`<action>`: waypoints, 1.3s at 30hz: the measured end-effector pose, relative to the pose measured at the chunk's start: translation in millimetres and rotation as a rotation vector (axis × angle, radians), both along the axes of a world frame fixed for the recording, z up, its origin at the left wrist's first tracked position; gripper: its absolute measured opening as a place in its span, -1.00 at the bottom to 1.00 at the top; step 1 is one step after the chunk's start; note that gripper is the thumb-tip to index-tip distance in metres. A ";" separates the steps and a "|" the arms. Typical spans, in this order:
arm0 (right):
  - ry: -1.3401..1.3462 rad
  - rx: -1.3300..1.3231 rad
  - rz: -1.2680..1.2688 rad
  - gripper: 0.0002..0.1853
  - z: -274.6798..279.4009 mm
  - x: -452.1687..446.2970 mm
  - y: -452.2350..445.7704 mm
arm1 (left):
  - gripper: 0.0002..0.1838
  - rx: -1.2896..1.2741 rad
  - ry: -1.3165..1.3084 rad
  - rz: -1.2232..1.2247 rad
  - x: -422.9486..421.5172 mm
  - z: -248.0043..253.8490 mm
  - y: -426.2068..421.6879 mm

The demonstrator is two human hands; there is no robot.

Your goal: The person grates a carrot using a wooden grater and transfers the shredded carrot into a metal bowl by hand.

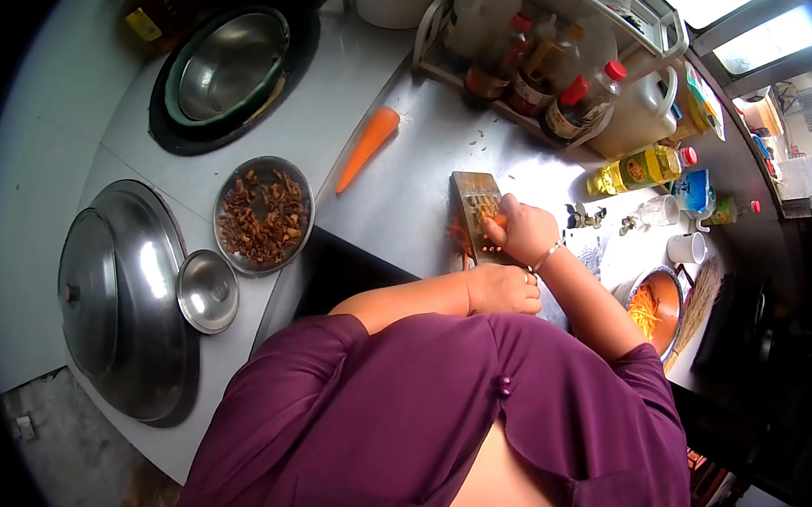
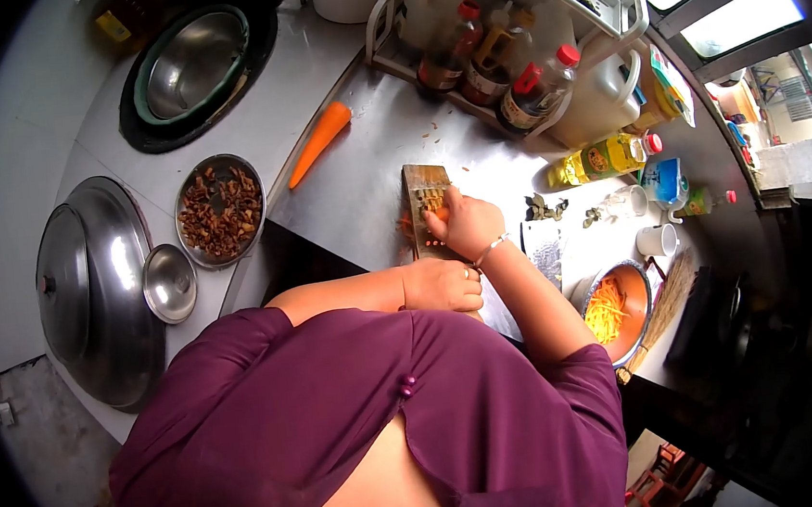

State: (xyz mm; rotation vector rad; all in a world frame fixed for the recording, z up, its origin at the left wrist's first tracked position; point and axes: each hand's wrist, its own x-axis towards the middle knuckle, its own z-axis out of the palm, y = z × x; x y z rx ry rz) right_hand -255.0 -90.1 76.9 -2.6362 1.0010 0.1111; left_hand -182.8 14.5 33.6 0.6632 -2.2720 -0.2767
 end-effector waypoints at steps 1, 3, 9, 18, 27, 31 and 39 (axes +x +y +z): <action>0.040 -0.019 -0.002 -0.55 -4.0 7.2 -5.9 | -0.85 -0.003 0.024 0.008 -0.1 1.2 -1.2; 0.054 -0.050 0.006 -0.55 -13.8 20.6 -15.4 | -0.86 0.021 0.000 0.020 1.1 5.7 -0.3; 0.102 -0.049 -0.007 -0.58 -33.2 55.3 -40.6 | -0.80 0.067 -0.005 0.074 5.7 5.0 -3.1; 0.132 -0.006 -0.003 -0.56 -20.4 59.8 -45.4 | -0.73 0.174 -0.047 -0.001 15.6 16.6 -12.7; 0.221 -0.015 -0.101 -0.54 -42.7 53.5 -69.8 | -0.84 0.053 0.038 -0.052 -7.6 10.7 -7.0; 0.091 0.050 -0.130 -0.56 -52.1 46.0 -76.6 | -0.84 0.165 -0.048 -0.025 6.0 10.6 -4.7; 0.092 0.018 0.211 -0.63 25.4 4.7 -13.2 | -0.81 -0.005 0.011 -0.008 5.0 1.0 -18.4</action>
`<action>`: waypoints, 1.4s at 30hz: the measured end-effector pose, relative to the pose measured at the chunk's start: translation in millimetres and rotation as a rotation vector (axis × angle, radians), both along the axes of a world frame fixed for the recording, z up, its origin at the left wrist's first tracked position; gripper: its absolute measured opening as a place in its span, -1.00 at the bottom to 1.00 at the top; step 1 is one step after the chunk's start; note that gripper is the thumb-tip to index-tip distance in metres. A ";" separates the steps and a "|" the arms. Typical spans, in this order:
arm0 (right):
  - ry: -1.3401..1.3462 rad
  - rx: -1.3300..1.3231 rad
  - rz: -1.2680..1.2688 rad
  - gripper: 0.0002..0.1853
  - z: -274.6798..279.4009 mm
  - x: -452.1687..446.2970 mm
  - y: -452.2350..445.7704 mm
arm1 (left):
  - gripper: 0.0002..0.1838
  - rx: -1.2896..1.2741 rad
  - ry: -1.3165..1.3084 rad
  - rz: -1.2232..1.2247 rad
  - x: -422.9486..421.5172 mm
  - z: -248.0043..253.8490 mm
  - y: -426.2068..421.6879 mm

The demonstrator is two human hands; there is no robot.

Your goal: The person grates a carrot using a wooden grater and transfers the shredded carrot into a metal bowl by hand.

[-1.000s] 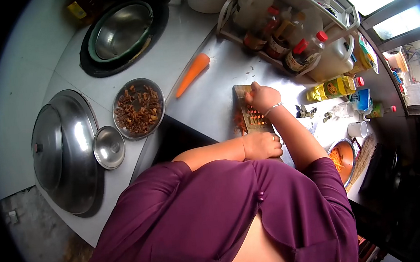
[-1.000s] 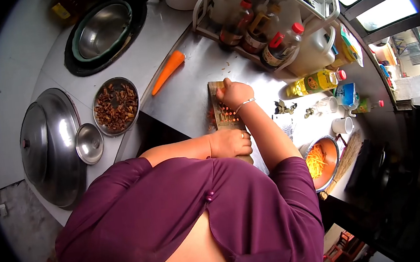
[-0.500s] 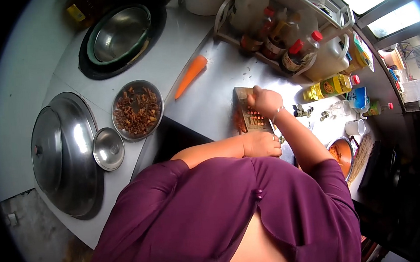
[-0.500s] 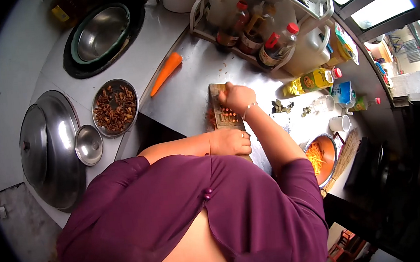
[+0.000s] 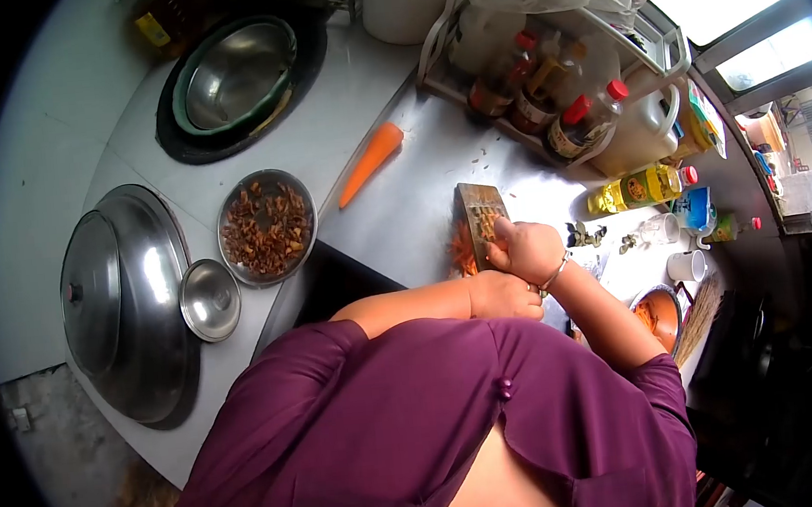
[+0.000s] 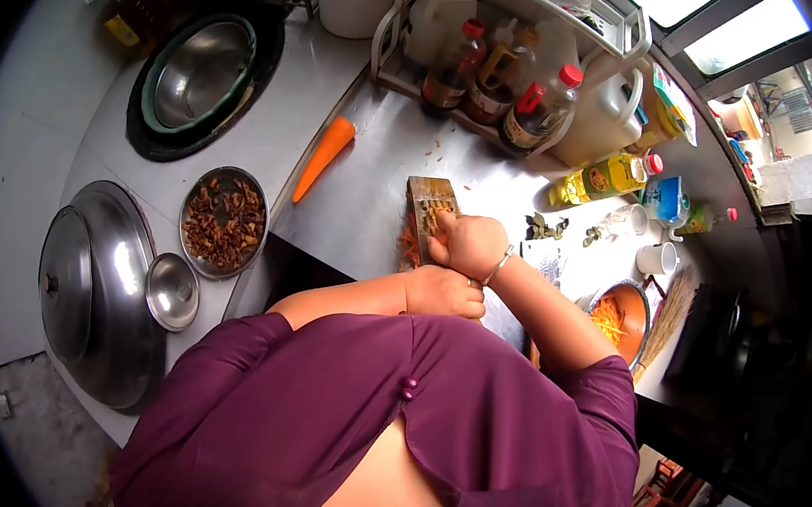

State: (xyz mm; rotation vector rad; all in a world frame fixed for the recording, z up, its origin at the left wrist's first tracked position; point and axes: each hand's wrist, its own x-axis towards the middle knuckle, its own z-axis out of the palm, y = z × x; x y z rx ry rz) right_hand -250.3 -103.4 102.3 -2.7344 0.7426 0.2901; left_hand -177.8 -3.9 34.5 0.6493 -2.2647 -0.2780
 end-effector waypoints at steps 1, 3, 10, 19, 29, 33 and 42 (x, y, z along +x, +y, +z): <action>0.022 -0.020 -0.023 -0.62 -1.2 -0.7 1.6 | -0.81 0.017 0.017 0.001 -1.3 0.5 1.1; 0.092 -0.072 -0.117 -0.60 -23.6 11.9 -13.8 | -0.81 0.045 -0.016 -0.008 -5.2 3.1 0.5; 0.170 -0.050 -0.254 -0.48 -60.7 59.6 -62.5 | -0.82 0.115 -0.092 -0.028 -4.0 7.4 -9.3; -0.008 0.131 -0.184 -0.54 -50.9 20.6 -56.6 | -0.86 0.107 -0.002 0.040 3.8 12.3 -3.3; -0.021 -0.132 -0.056 -0.67 -34.9 19.5 -24.0 | -0.85 0.134 -0.083 0.022 1.6 11.6 -5.6; 0.036 -0.180 -0.099 -0.64 -40.7 48.3 -41.7 | -0.80 0.171 -0.097 0.050 6.0 9.5 -8.8; 0.006 -0.120 -0.162 -0.58 -57.8 66.3 -50.3 | -0.72 0.205 -0.132 0.062 11.5 14.6 -6.1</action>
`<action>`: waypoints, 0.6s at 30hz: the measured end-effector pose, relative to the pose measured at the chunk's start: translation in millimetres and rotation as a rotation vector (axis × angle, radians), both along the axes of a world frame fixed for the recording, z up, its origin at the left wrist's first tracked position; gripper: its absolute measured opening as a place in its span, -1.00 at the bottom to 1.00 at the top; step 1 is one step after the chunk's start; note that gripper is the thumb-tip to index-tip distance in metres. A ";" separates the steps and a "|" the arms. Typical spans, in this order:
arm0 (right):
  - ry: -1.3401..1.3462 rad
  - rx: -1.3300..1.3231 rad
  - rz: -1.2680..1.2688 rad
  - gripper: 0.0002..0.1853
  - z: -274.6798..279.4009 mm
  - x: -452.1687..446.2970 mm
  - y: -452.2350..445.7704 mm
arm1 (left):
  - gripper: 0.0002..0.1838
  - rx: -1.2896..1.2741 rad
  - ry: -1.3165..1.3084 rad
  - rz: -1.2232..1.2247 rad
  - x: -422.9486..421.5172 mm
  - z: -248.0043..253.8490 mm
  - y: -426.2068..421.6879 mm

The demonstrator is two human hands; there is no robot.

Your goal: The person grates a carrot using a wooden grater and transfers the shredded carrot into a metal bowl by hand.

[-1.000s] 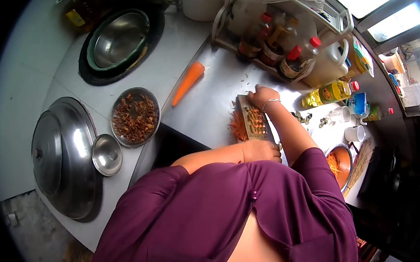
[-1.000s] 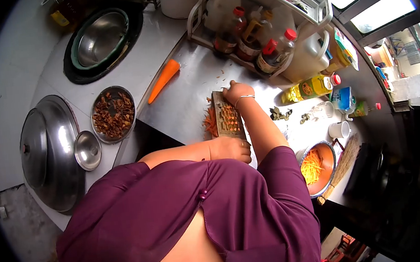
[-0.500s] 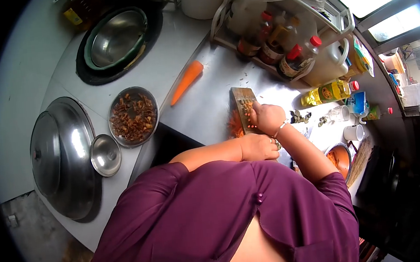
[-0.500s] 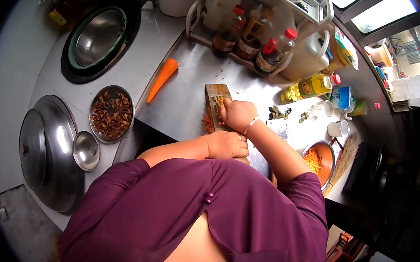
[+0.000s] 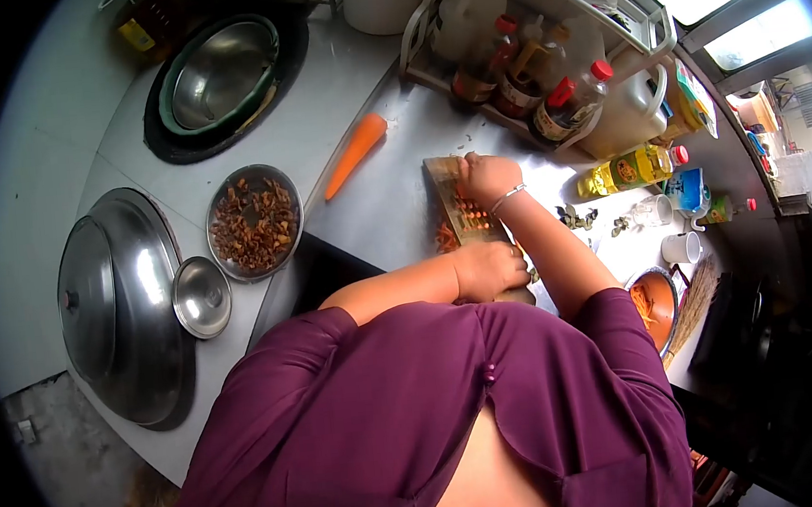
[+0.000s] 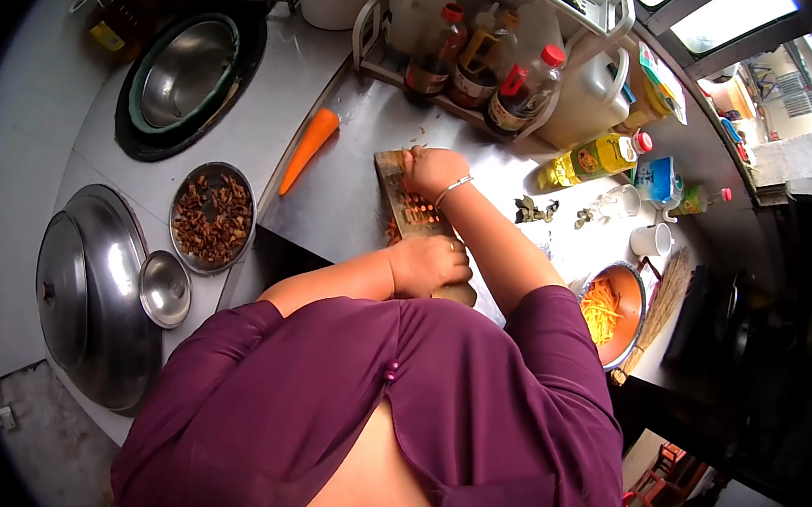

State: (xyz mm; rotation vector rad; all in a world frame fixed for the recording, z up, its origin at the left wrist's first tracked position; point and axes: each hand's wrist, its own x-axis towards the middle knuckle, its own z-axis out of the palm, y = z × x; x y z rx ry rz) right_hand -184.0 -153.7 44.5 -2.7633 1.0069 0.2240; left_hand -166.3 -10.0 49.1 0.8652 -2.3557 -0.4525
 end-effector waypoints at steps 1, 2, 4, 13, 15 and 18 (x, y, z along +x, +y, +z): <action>0.012 0.008 -0.025 -0.56 -5.0 1.5 -2.7 | -0.77 -0.011 -0.010 -0.009 -6.4 -4.6 2.5; 0.072 0.056 -0.060 -0.54 -7.7 -0.1 -6.7 | -0.80 -0.050 0.003 -0.034 -12.3 -8.6 5.9; 0.028 0.054 -0.071 -0.54 -6.6 -3.0 -7.0 | -0.84 -0.122 0.018 -0.036 -10.3 -13.1 5.3; -0.147 -0.071 0.069 -0.63 9.0 -44.7 30.5 | -0.83 -0.091 0.085 -0.057 -7.0 -7.5 10.2; -0.113 -0.065 0.042 -0.62 5.7 -30.6 24.4 | -0.82 -0.101 0.100 0.002 -7.5 -9.1 8.1; -0.066 -0.045 0.012 -0.59 -4.4 -10.2 7.7 | -0.80 -0.079 0.076 -0.009 -1.5 -7.9 8.3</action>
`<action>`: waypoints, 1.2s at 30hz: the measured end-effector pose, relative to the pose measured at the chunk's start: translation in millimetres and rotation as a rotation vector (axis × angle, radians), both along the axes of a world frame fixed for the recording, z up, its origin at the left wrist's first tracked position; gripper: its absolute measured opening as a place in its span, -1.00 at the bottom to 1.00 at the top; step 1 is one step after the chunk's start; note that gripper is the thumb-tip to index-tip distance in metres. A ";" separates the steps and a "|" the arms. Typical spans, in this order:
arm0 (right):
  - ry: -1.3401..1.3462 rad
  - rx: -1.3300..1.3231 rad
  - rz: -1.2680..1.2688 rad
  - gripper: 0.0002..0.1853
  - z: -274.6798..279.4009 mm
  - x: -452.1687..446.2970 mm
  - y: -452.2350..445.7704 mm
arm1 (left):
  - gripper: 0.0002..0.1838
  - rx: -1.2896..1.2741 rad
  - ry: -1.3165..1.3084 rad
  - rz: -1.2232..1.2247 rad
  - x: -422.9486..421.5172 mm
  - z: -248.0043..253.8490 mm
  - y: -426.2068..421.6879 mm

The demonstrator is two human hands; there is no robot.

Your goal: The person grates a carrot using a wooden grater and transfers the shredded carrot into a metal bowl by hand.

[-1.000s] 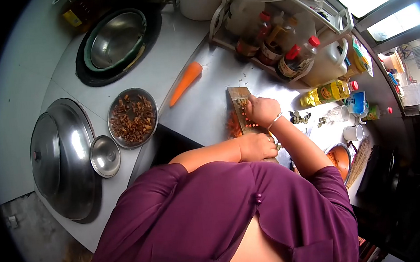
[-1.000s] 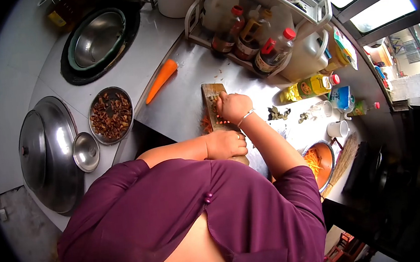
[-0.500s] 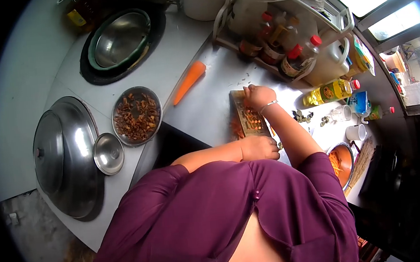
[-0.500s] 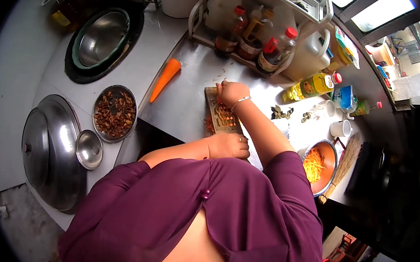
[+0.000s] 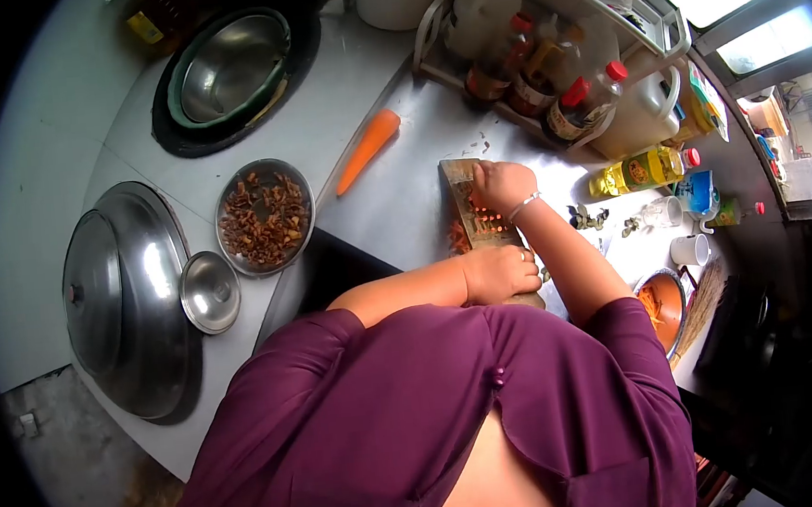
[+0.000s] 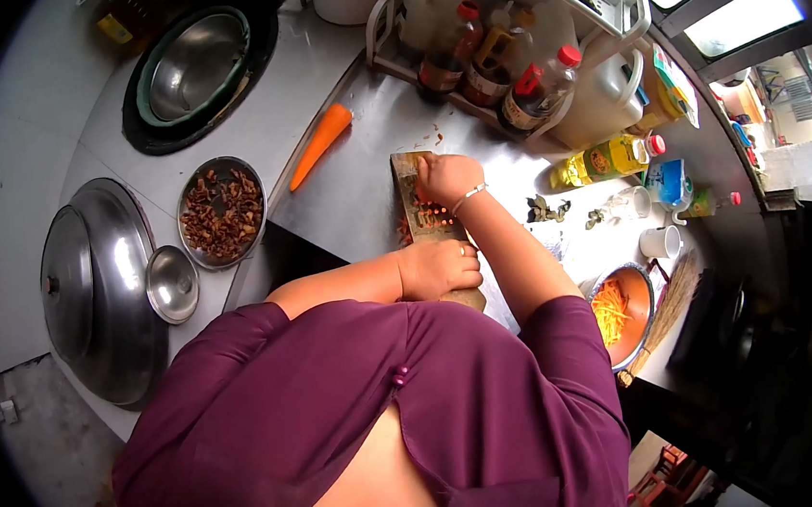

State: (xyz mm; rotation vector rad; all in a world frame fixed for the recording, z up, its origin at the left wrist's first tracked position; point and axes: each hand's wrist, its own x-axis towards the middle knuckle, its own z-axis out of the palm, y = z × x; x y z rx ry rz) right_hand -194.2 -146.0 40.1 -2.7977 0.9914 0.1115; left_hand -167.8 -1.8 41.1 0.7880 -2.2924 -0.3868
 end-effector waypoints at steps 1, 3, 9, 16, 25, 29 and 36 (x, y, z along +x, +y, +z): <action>0.022 0.005 -0.006 -0.57 -1.0 4.2 -3.8 | -0.80 0.020 0.003 -0.003 -1.0 0.0 1.8; 0.105 0.108 -0.057 -0.55 -8.4 7.8 -17.2 | -0.81 0.014 -0.008 -0.023 -3.5 2.7 4.1; 0.019 0.281 -0.153 -0.51 -24.9 -4.8 -25.2 | -0.84 -0.080 0.060 -0.049 -6.9 -5.3 10.5; -0.259 0.516 -0.205 -0.58 -37.6 -42.6 -24.7 | -0.81 0.026 0.081 -0.053 -2.9 2.5 13.3; -0.591 0.738 -0.196 -0.65 2.8 -70.6 10.6 | -0.86 0.022 0.067 -0.081 -5.0 -6.1 8.8; -0.712 0.593 -0.155 -0.64 11.5 -78.1 23.5 | -0.87 0.043 0.075 -0.063 -4.1 -4.5 8.3; -0.582 0.778 -0.237 -0.53 12.6 -97.9 20.1 | -0.85 0.048 0.066 -0.034 -3.2 -1.0 7.9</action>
